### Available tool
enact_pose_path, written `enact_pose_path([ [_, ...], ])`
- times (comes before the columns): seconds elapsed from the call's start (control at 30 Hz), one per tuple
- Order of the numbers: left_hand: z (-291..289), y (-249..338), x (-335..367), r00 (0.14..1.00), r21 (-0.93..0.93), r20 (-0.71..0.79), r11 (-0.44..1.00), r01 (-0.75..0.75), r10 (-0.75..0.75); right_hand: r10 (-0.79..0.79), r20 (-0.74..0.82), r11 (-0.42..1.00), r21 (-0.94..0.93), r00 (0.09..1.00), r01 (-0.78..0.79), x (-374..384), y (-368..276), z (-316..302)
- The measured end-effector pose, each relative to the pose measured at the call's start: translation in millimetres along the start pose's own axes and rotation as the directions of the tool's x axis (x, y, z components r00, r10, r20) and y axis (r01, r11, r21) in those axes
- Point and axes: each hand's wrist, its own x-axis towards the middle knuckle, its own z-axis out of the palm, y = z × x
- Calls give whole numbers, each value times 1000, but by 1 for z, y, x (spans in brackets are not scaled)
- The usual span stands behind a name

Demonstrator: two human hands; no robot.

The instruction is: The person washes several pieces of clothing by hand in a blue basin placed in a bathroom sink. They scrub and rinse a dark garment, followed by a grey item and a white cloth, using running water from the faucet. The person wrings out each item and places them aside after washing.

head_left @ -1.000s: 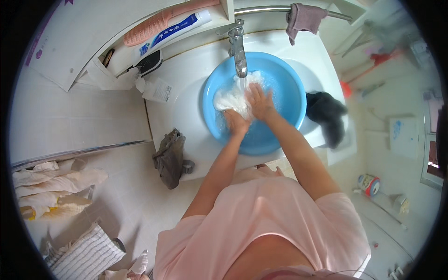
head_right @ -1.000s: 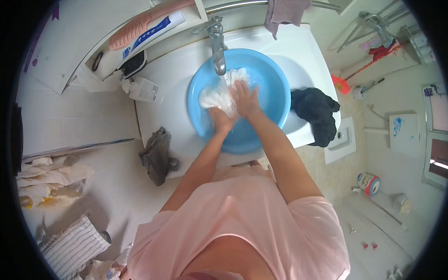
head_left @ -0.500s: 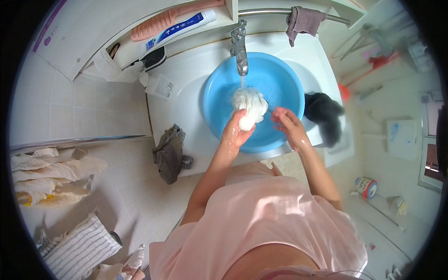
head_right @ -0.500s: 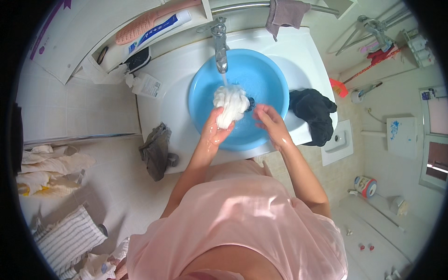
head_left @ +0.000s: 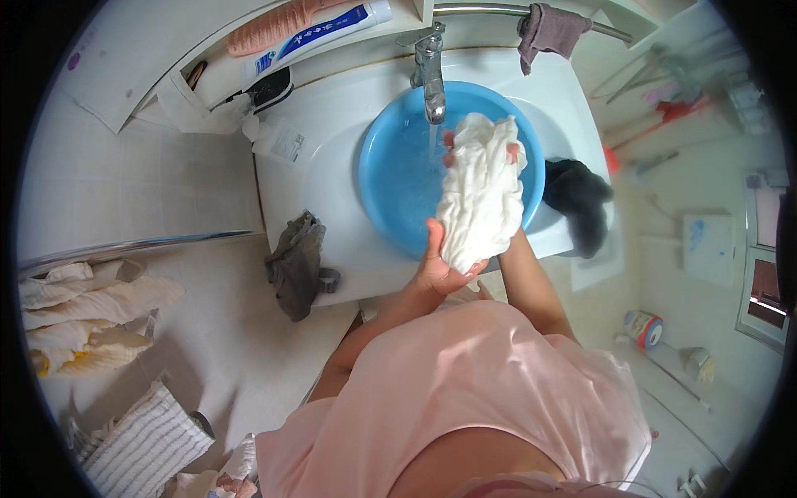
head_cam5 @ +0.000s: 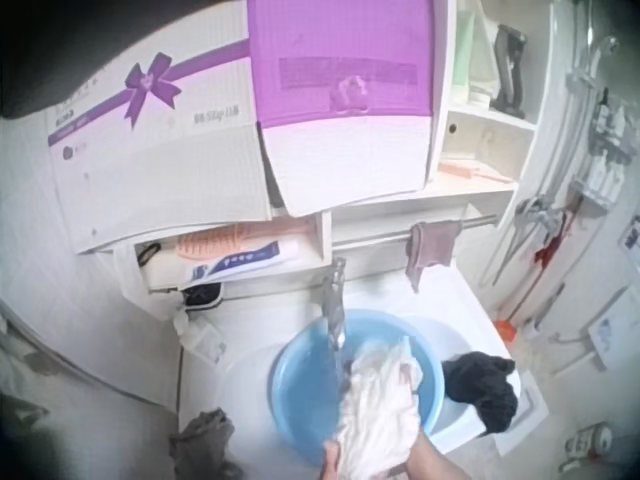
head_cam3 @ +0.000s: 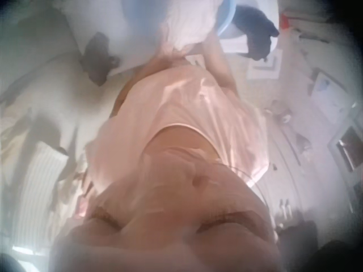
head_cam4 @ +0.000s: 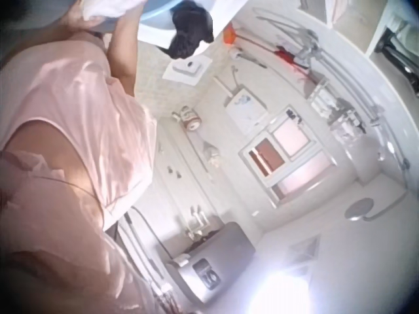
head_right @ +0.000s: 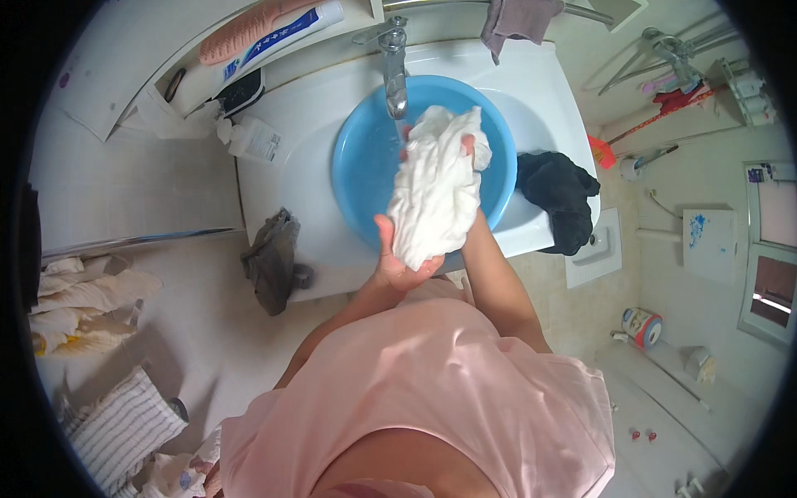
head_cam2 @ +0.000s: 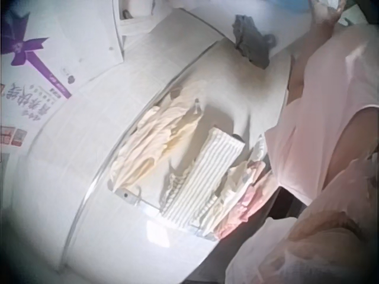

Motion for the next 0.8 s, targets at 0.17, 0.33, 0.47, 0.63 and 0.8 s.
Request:
enact_pose_path([
  [0.17,11,28,17,948,433,-317,890,145,0,-276,-514,824,-562,812,-76,13,-16,12],
  [0.33,33,32,50,853,777,-493,529,342,173,-502,-73,205,-978,862,36,34,-32,-8],
  [0.47,3,34,62,840,929,-367,196,313,400,-544,88,-225,-973,834,-44,43,-25,-16],
  [0.63,-10,34,77,772,899,-282,-124,420,570,-496,229,-523,-849,838,-78,41,-20,-22],
  [0.8,-17,22,59,807,997,-58,73,18,587,-500,139,-543,-820,855,-184,29,-23,-14],
])
